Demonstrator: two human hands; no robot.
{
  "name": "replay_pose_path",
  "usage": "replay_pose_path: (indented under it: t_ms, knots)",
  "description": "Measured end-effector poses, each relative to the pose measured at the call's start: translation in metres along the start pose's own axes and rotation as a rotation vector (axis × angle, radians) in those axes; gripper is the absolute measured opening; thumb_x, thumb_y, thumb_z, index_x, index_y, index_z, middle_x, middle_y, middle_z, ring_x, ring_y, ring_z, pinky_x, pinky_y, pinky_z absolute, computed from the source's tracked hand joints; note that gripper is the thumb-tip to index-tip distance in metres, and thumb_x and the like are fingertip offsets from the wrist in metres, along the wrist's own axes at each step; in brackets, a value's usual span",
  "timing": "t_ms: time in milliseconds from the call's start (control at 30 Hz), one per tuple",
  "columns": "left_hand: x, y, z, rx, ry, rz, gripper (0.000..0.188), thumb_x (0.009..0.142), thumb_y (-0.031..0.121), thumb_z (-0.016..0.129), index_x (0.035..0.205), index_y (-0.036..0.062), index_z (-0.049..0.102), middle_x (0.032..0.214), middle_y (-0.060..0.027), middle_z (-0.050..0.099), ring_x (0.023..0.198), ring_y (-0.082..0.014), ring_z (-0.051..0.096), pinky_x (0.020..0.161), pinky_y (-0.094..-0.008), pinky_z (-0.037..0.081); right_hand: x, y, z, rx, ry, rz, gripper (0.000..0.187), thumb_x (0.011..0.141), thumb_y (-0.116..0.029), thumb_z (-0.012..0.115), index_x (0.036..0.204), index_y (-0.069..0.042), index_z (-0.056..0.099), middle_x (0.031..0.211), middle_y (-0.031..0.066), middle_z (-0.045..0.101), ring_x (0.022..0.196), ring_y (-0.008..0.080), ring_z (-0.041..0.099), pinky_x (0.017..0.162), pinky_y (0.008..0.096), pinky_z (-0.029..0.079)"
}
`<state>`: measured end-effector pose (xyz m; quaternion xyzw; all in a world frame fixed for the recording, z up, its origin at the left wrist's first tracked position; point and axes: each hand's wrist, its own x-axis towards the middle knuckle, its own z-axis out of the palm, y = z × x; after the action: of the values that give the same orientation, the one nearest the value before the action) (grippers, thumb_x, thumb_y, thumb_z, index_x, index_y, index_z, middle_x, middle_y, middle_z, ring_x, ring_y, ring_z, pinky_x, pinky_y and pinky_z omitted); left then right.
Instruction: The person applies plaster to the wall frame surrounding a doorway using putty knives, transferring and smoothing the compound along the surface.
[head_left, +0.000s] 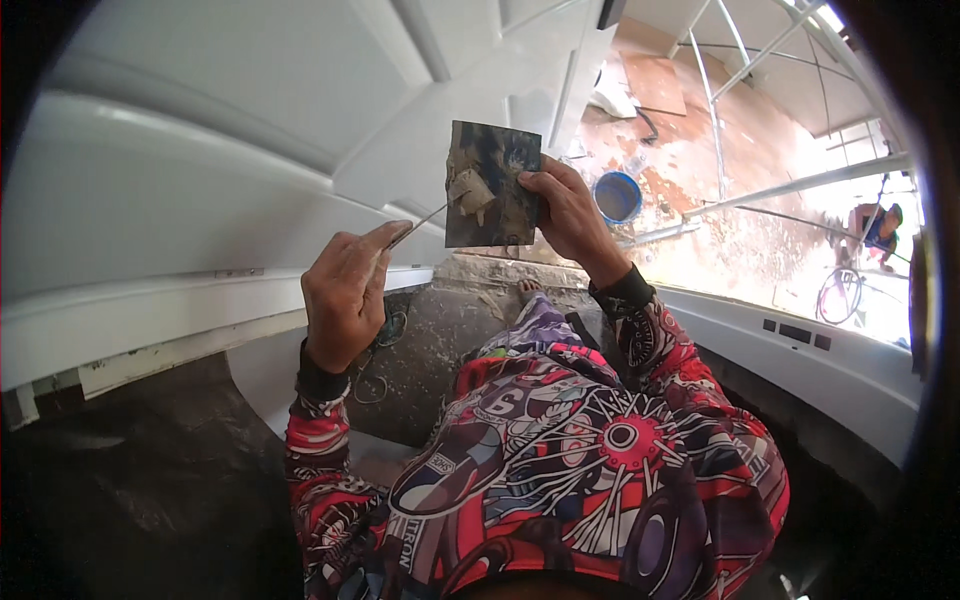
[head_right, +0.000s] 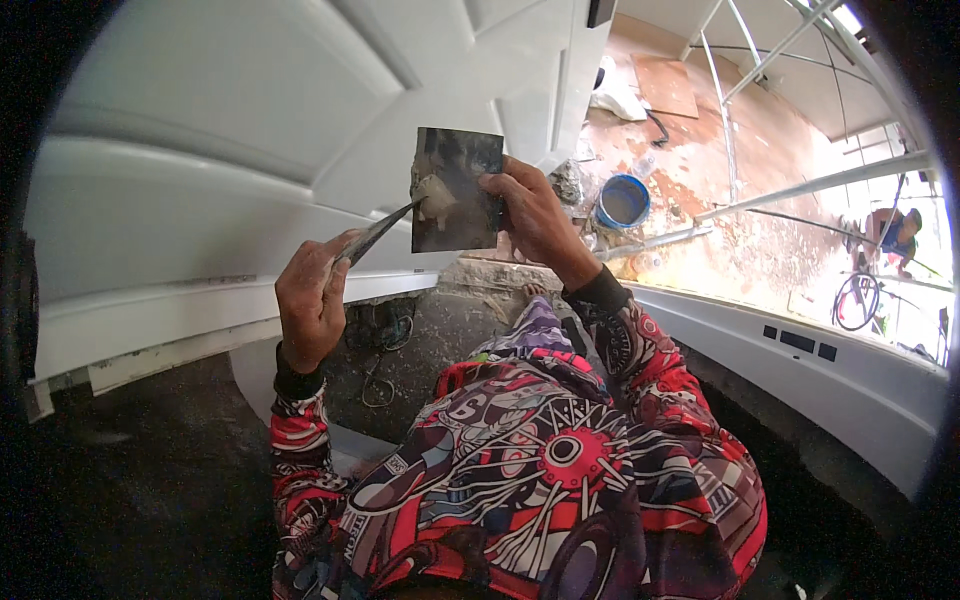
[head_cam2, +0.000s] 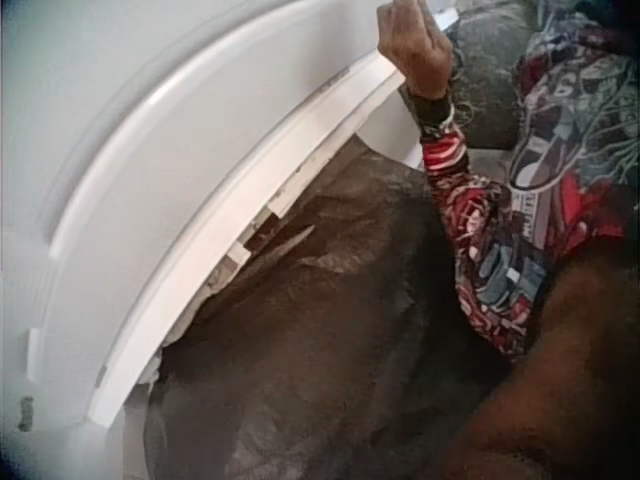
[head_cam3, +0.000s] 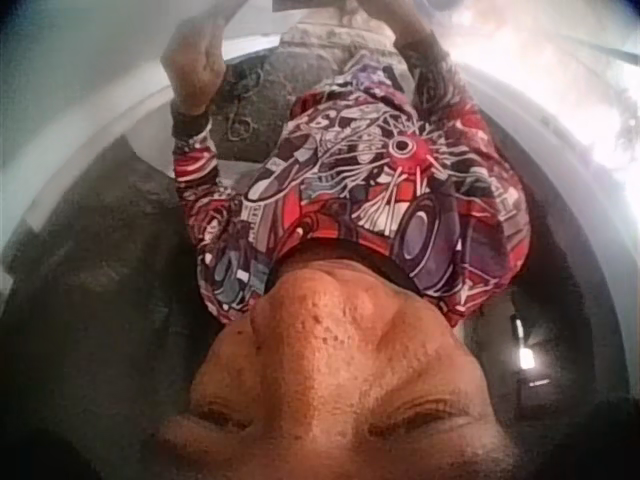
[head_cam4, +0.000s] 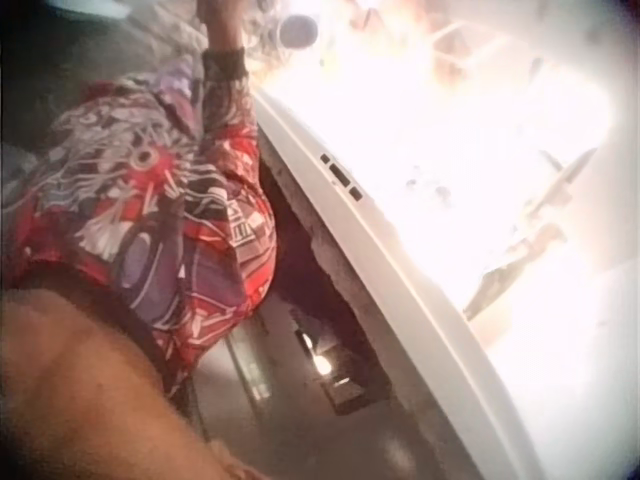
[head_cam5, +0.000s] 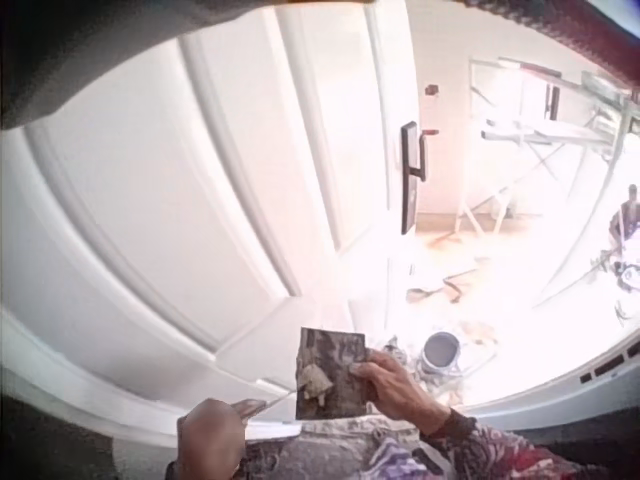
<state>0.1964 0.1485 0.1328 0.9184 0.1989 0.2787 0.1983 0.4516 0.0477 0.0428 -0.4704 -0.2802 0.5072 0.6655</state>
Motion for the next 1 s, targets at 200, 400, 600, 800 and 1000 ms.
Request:
replay_pose_path:
  t_ms: [200,400,600,800,1000]
  knots:
    - [0.015,-0.006,0.001,0.004,-0.095,0.128,0.03,0.08,-0.005,0.063,0.109,0.0027,0.067,0.086,-0.0097,0.069,0.069,-0.0258,0.06,0.058,-0.0353,0.048,-0.005,-0.017,0.008,0.112,0.01,0.076,0.017,0.095,-0.011,0.052,0.1,0.003,0.061,0.091,0.0032,0.062,0.08,0.0081,0.059,0.07,0.0253,0.05]
    - [0.026,0.001,0.007,-0.013,-0.203,0.2,0.026,0.082,-0.004,0.062,0.108,-0.001,0.067,0.085,-0.0135,0.068,0.065,-0.0256,0.059,0.057,-0.0358,0.047,0.002,0.002,-0.011,-0.176,0.011,0.068,0.016,0.095,-0.012,0.053,0.098,0.002,0.061,0.089,0.0026,0.063,0.077,0.0065,0.058,0.065,0.0224,0.048]
    - [0.018,-0.013,0.022,-0.166,-0.182,0.003,0.017,0.088,0.004,0.062,0.104,-0.0018,0.065,0.07,-0.0127,0.061,0.061,-0.0235,0.056,0.054,-0.0332,0.043,-0.009,-0.007,-0.004,-0.388,0.016,-0.078,0.016,0.095,-0.011,0.052,0.099,0.002,0.061,0.09,0.0032,0.064,0.071,0.0085,0.059,0.061,0.0222,0.047]
    - [0.005,-0.037,0.038,-0.586,-0.249,-0.428,0.018,0.097,0.012,0.053,0.098,-0.0048,0.058,0.064,-0.0054,0.049,0.06,-0.0085,0.039,0.053,-0.0276,0.036,-0.009,-0.009,0.008,0.249,0.153,0.082,0.015,0.095,-0.011,0.052,0.099,0.001,0.06,0.083,0.0014,0.06,0.067,0.0107,0.06,0.058,0.0237,0.05]
    - [0.016,-0.018,0.021,-0.395,-0.201,-0.388,0.017,0.096,0.01,0.055,0.1,-0.0051,0.059,0.064,-0.0056,0.049,0.059,-0.0095,0.042,0.053,-0.0277,0.037,-0.013,-0.017,0.007,0.273,0.229,0.073,0.013,0.095,-0.013,0.052,0.089,-0.002,0.057,0.08,0.001,0.058,0.064,0.0088,0.059,0.056,0.0228,0.049]
